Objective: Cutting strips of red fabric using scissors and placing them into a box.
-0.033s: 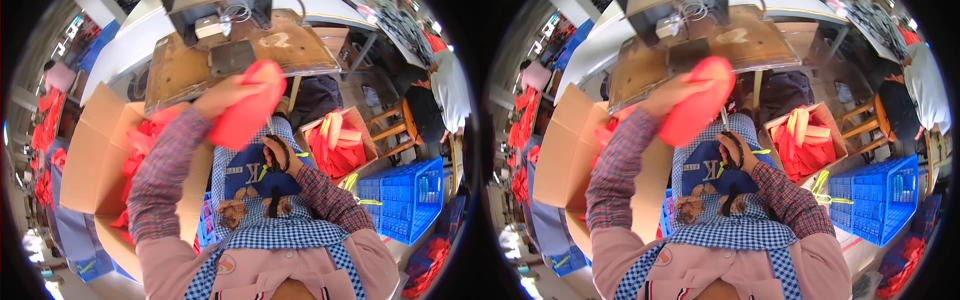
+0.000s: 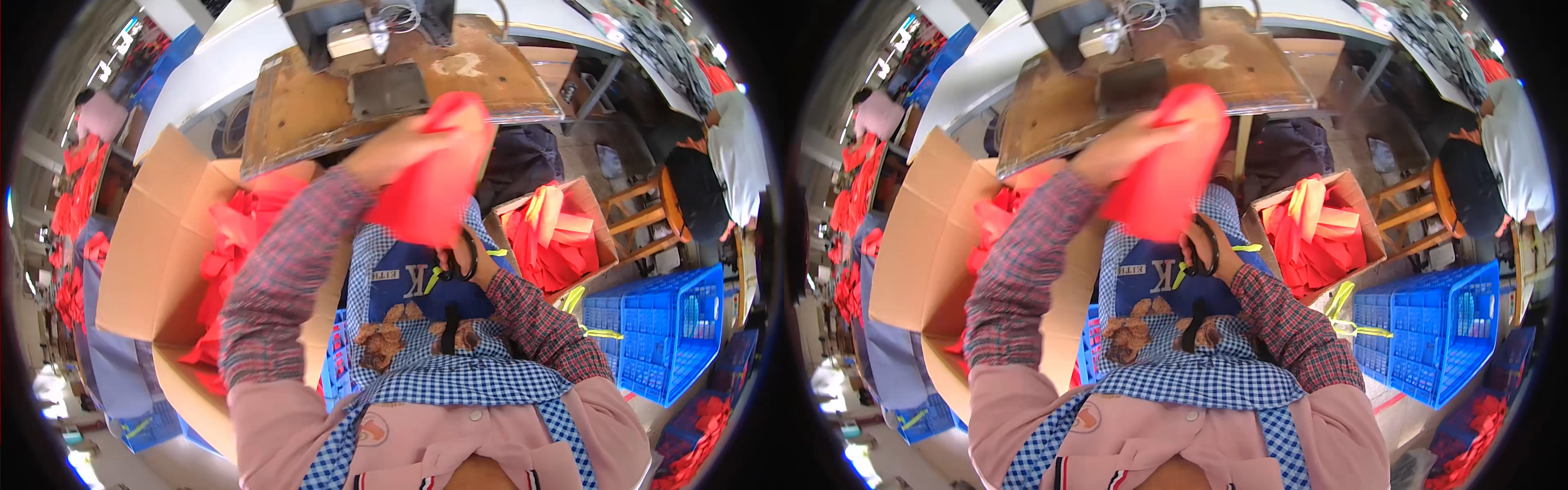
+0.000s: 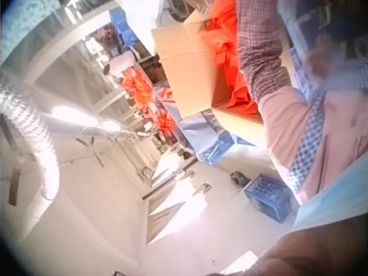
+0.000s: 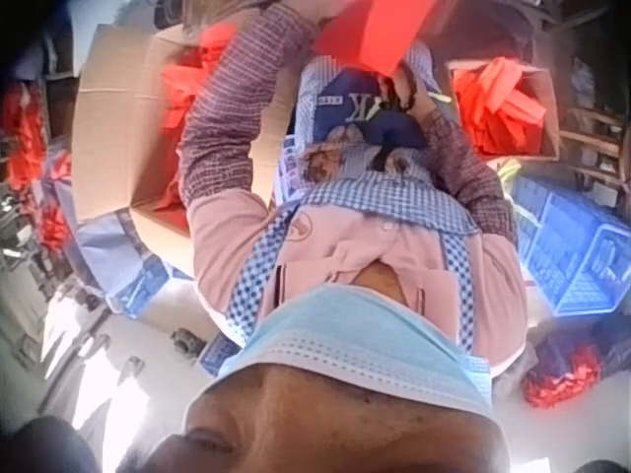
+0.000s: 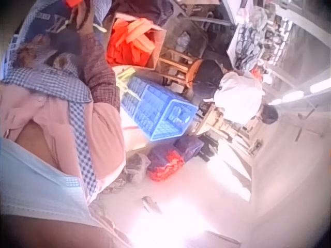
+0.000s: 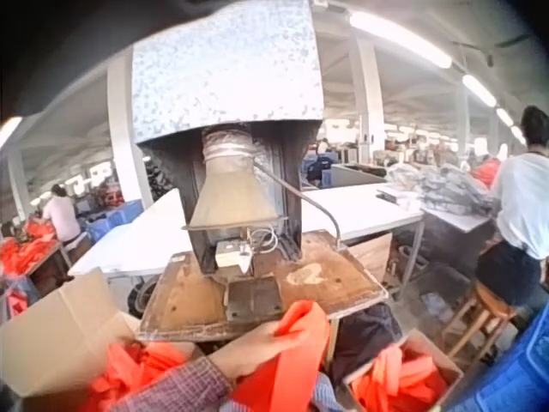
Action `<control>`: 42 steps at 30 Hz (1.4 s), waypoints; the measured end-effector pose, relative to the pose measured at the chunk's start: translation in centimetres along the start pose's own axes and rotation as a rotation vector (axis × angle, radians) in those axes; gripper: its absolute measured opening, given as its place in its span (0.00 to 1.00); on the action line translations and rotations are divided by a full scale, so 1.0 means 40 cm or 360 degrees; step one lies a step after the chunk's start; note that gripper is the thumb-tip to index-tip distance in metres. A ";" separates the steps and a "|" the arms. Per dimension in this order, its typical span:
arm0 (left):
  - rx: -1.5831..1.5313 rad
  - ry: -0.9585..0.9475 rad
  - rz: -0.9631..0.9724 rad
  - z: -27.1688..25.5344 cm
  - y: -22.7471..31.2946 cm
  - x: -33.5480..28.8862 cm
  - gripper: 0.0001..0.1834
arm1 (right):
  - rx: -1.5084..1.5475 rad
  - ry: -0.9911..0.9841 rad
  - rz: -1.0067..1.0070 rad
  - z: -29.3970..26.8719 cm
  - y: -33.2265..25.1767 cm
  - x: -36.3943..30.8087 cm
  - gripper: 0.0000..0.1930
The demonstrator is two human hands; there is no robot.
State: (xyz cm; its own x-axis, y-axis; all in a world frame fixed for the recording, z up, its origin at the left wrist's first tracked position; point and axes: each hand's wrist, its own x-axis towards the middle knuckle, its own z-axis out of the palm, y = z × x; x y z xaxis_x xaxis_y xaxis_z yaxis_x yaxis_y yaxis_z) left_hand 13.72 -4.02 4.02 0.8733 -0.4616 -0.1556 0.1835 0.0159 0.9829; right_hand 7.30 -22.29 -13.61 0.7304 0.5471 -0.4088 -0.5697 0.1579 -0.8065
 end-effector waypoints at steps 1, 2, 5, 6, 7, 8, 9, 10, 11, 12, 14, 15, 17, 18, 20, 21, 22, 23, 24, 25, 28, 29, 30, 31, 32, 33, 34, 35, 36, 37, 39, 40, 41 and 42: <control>-0.0056 -0.0081 0.0267 0.042 0.000 0.039 0.29 | 0.0041 -0.0002 0.0070 -0.027 0.044 0.025 0.14; -0.0039 0.0015 0.0332 0.068 -0.009 0.056 0.34 | 0.0083 -0.0005 0.0046 -0.013 0.049 0.030 0.13; 0.0659 0.0284 0.0713 0.080 -0.025 0.029 0.33 | -0.0016 0.0053 0.0014 0.027 -0.009 -0.008 0.13; 0.0800 0.0192 0.0678 0.062 -0.009 -0.012 0.28 | -0.0016 0.0087 0.0025 0.019 -0.016 -0.014 0.13; 0.0939 0.0096 0.0639 0.031 0.007 -0.069 0.22 | -0.0016 0.0123 0.0035 0.011 -0.022 -0.017 0.13; 0.0926 0.0122 0.0433 -0.001 0.027 -0.146 0.15 | -0.0033 0.0127 0.0007 0.007 -0.027 -0.023 0.14; 0.0966 0.0226 0.0482 -0.058 0.007 -0.221 0.15 | 0.0005 0.0106 0.0031 0.013 -0.030 -0.023 0.15; 0.0873 0.0486 0.0476 -0.112 -0.017 -0.306 0.14 | -0.0002 0.0085 0.0043 0.017 -0.029 -0.019 0.15; 0.1195 0.0644 0.0468 -0.191 -0.038 -0.399 0.14 | -0.0011 0.0072 0.0052 0.018 -0.025 -0.013 0.16; 0.1320 0.0797 0.0245 -0.260 -0.055 -0.501 0.14 | -0.0055 0.0061 0.0050 0.017 -0.024 -0.010 0.16; 0.1930 0.1303 -0.0468 -0.410 -0.170 -0.712 0.18 | -0.0105 0.0048 0.0050 0.013 -0.024 -0.004 0.17; 0.1870 0.1279 -0.0992 -0.464 -0.205 -0.821 0.23 | -0.0123 0.0035 0.0055 0.018 -0.024 -0.003 0.18; 0.1841 0.1322 -0.1176 -0.511 -0.314 -1.018 0.22 | -0.0137 -0.0011 0.0081 0.037 -0.022 0.002 0.18; 0.1550 0.1242 -0.1391 -0.513 -0.328 -1.034 0.23 | -0.0148 0.0012 0.0080 0.034 -0.023 0.002 0.18; 0.1325 0.1269 -0.1442 -0.484 -0.382 -0.983 0.22 | -0.0155 0.0047 0.0086 0.015 -0.022 0.006 0.17; 0.1100 0.1317 -0.1511 -0.461 -0.392 -0.971 0.23 | -0.0155 0.0050 0.0099 0.015 -0.022 0.005 0.17; 0.1097 0.1317 -0.1508 -0.468 -0.423 -0.965 0.23 | -0.0170 0.0052 0.0092 0.016 -0.024 0.005 0.17; 0.0880 0.1440 -0.1415 -0.471 -0.473 -0.982 0.21 | -0.0173 0.0025 0.0102 0.026 -0.021 0.005 0.17; 0.0670 0.1529 -0.1299 -0.474 -0.493 -0.970 0.19 | -0.0180 0.0019 0.0099 0.028 -0.021 0.005 0.17; 0.0672 0.1528 -0.1297 -0.478 -0.502 -0.971 0.19 | -0.0185 0.0012 0.0096 0.030 -0.021 0.004 0.16; 0.0582 0.1758 -0.0962 -0.483 -0.474 -0.932 0.16 | -0.0159 -0.0004 0.0082 0.037 -0.021 -0.003 0.16; 0.0948 0.1914 -0.0728 -0.486 -0.436 -0.923 0.15 | -0.0154 -0.0001 0.0078 0.041 -0.022 -0.007 0.16; 0.1313 0.2047 -0.0474 -0.482 -0.393 -0.912 0.15 | -0.0177 0.0008 0.0068 0.044 -0.022 -0.010 0.15; 0.1374 0.2141 -0.0328 -0.466 -0.336 -0.883 0.14 | -0.0200 0.0026 0.0051 0.046 -0.025 -0.012 0.15; 0.1432 0.2222 -0.0173 -0.442 -0.268 -0.833 0.13 | -0.0189 0.0049 0.0035 0.045 -0.025 -0.014 0.15; 0.1438 0.2194 -0.0152 -0.404 -0.200 -0.778 0.13 | -0.0257 0.0088 -0.0009 0.046 -0.026 -0.017 0.15; 0.1438 0.2200 0.0215 -0.345 -0.132 -0.725 0.11 | -0.0326 0.0123 -0.0048 0.049 -0.027 -0.021 0.15; 0.1427 0.2201 0.0577 -0.289 -0.086 -0.690 0.10 | -0.0374 0.0100 -0.0085 0.059 -0.026 -0.024 0.15; 0.1432 0.2190 0.0589 -0.243 -0.059 -0.668 0.10 | -0.0339 0.0075 -0.0042 0.079 -0.032 -0.032 0.15; 0.1311 0.2104 0.0667 -0.204 -0.041 -0.642 0.09 | -0.0302 0.0063 -0.0005 0.097 -0.039 -0.037 0.16; 0.1504 0.1921 0.0741 -0.129 -0.042 -0.602 0.09 | -0.0153 -0.0115 0.0080 0.113 -0.045 -0.039 0.20; 0.2135 0.1711 0.0757 -0.101 -0.050 -0.593 0.11 | -0.0007 -0.0181 0.0155 0.125 -0.050 -0.040 0.21; 0.2282 0.1329 0.0990 -0.071 -0.048 -0.573 0.14 | 0.0134 -0.0256 0.0228 0.141 -0.058 -0.046 0.21; 0.2223 0.1022 0.1133 -0.043 -0.059 -0.541 0.13 | 0.0142 -0.0239 0.0201 0.139 -0.054 -0.045 0.21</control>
State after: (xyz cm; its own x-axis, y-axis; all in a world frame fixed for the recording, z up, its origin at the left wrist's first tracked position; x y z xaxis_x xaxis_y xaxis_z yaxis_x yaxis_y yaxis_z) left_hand -4.84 7.46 4.88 0.6942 -0.2948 0.6566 -0.5005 -0.8533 0.1460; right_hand 5.12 -19.05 -8.74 0.5906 0.6826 -0.4303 -0.6891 0.1491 -0.7092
